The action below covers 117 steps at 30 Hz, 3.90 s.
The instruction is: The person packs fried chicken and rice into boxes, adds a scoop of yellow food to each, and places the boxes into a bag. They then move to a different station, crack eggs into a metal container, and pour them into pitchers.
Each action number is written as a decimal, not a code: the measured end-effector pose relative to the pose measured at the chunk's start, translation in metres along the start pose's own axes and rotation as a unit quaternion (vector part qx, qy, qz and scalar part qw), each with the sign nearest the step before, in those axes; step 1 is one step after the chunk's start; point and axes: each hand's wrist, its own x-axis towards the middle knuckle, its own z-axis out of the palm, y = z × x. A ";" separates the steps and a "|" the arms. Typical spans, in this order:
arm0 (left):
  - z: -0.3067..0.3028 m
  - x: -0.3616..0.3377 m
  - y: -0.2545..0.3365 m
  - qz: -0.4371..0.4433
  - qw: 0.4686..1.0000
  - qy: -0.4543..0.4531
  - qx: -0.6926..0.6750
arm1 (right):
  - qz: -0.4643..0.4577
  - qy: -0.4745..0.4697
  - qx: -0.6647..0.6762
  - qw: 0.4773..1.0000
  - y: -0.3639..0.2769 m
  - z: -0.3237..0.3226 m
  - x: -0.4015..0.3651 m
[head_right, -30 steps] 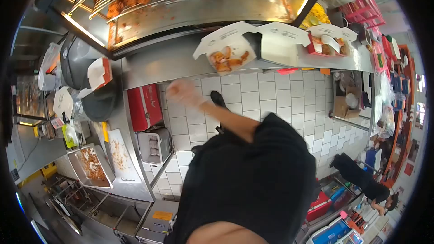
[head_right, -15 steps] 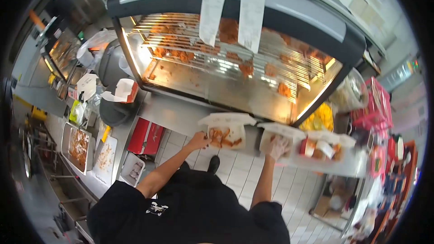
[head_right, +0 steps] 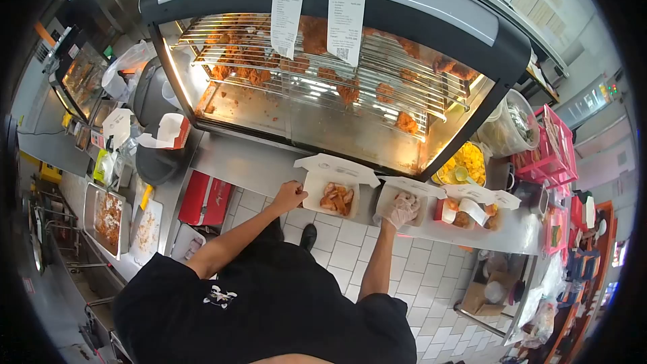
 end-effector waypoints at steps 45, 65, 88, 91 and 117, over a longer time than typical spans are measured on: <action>-0.153 -0.232 -0.547 0.149 0.811 0.505 -0.257 | -0.385 -0.496 0.625 0.463 -0.679 0.283 -0.337; -0.180 -0.171 -0.688 -0.261 0.948 0.180 -0.007 | -0.472 -0.312 0.496 0.658 -0.758 0.308 -0.289; -0.145 -0.156 -0.689 -0.243 0.952 0.184 0.000 | -0.487 -0.272 0.476 0.680 -0.749 0.326 -0.287; -0.125 -0.133 -0.691 -0.243 0.953 0.182 0.003 | -0.485 -0.275 0.466 0.687 -0.750 0.326 -0.285; -0.146 -0.133 -0.693 -0.206 0.751 0.272 -0.566 | -0.502 -0.301 0.407 0.701 -0.771 0.329 -0.284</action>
